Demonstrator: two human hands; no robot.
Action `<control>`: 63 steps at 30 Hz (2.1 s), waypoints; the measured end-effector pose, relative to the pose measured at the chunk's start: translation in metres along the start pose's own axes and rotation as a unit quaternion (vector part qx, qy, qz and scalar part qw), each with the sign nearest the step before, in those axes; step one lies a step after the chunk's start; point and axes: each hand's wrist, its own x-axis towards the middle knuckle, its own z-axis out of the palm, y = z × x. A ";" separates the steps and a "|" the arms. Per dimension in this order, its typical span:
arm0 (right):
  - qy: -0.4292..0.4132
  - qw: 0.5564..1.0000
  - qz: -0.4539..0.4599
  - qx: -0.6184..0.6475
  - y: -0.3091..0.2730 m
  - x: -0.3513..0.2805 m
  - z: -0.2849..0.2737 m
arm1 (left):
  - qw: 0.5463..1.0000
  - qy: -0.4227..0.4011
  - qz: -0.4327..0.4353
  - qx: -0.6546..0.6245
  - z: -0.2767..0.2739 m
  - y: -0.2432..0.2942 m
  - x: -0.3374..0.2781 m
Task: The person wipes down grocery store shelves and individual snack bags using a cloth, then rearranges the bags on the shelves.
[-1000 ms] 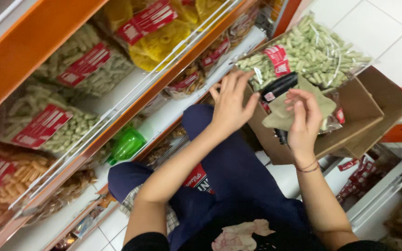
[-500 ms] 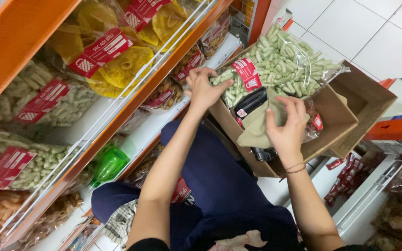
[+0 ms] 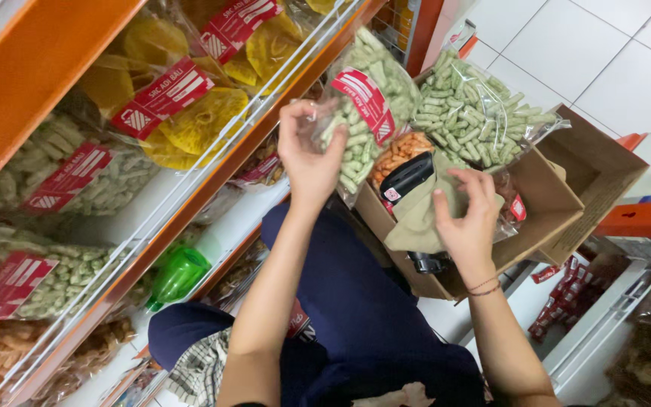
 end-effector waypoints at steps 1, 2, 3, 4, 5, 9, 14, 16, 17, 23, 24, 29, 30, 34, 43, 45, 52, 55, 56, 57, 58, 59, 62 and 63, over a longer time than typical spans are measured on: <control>0.003 1.000 -0.006 -0.003 0.000 0.001 -0.002 | 0.998 0.014 -0.005 -0.057 -0.005 0.005 -0.001; 0.004 1.000 -0.012 -0.005 -0.002 0.002 -0.003 | 0.993 0.028 -0.010 -0.113 -0.010 0.011 -0.003; 0.005 1.000 -0.016 -0.001 -0.004 0.002 -0.005 | 0.991 0.030 -0.008 -0.131 -0.017 0.017 -0.006; 0.006 1.000 -0.020 0.003 -0.006 0.002 -0.006 | 0.988 0.032 -0.005 -0.150 -0.023 0.024 -0.010; 0.007 1.000 -0.024 0.006 -0.008 0.003 -0.007 | 0.985 0.034 -0.003 -0.169 -0.030 0.030 -0.013; 0.012 0.955 0.032 0.296 -0.018 0.013 -0.014 | 0.973 -0.040 -0.036 -0.223 -0.054 0.057 -0.025; -0.209 0.668 0.171 0.693 -0.023 0.023 -0.036 | 0.930 -0.137 -0.151 -0.307 -0.070 0.094 -0.031; -0.257 0.668 0.165 0.678 -0.023 0.016 -0.038 | 0.937 -0.199 -0.123 -0.261 -0.072 0.109 -0.032; -0.282 0.668 0.162 0.670 -0.022 0.013 -0.038 | 0.938 -0.229 -0.109 -0.238 -0.073 0.115 -0.033; -0.256 0.767 0.169 0.563 -0.011 -0.008 -0.025 | 0.971 -0.025 -0.179 -0.155 -0.081 0.119 -0.050; -0.245 0.781 0.165 0.550 -0.011 -0.013 -0.022 | 0.977 -0.008 -0.181 -0.113 -0.084 0.114 -0.053; -0.235 0.808 0.136 0.523 -0.016 -0.027 -0.014 | 0.972 0.059 -0.209 -0.093 -0.102 0.096 -0.071; -0.239 0.807 0.129 0.525 -0.018 -0.028 -0.014 | 0.963 0.053 -0.226 -0.138 -0.107 0.094 -0.073; -0.254 0.801 0.118 0.530 -0.026 -0.033 -0.013 | 0.933 0.040 -0.251 -0.256 -0.122 0.093 -0.077; -0.229 0.813 0.095 0.526 -0.034 -0.052 -0.003 | 0.928 0.065 -0.240 -0.277 -0.139 0.112 -0.083; -0.229 0.828 0.069 0.508 -0.030 -0.059 -0.001 | 0.939 0.067 -0.222 -0.254 -0.143 0.114 -0.087; -0.234 0.819 0.070 0.520 -0.022 -0.076 0.002 | 0.939 0.185 -0.098 -0.273 -0.164 0.115 -0.094; -0.219 0.798 0.077 0.556 -0.026 -0.075 -0.004 | 0.955 0.215 -0.062 -0.193 -0.188 0.134 -0.092; -0.212 0.791 0.082 0.568 -0.028 -0.074 -0.006 | 0.967 0.209 -0.040 -0.143 -0.191 0.141 -0.092; -0.211 0.789 0.068 0.573 -0.029 -0.072 -0.005 | 0.981 0.165 -0.045 -0.095 -0.191 0.145 -0.093; -0.210 0.786 0.057 0.578 -0.031 -0.072 -0.005 | 0.990 0.120 -0.053 -0.048 -0.186 0.149 -0.097; -0.209 0.784 0.047 0.583 -0.032 -0.073 -0.004 | 0.995 0.074 -0.060 0.000 -0.180 0.152 -0.102; -0.200 0.787 0.035 0.582 -0.036 -0.077 0.005 | 0.991 -0.041 -0.121 -0.032 -0.150 0.150 -0.111; -0.201 0.791 0.047 0.576 -0.038 -0.077 0.008 | 0.987 -0.035 -0.154 -0.026 -0.140 0.149 -0.113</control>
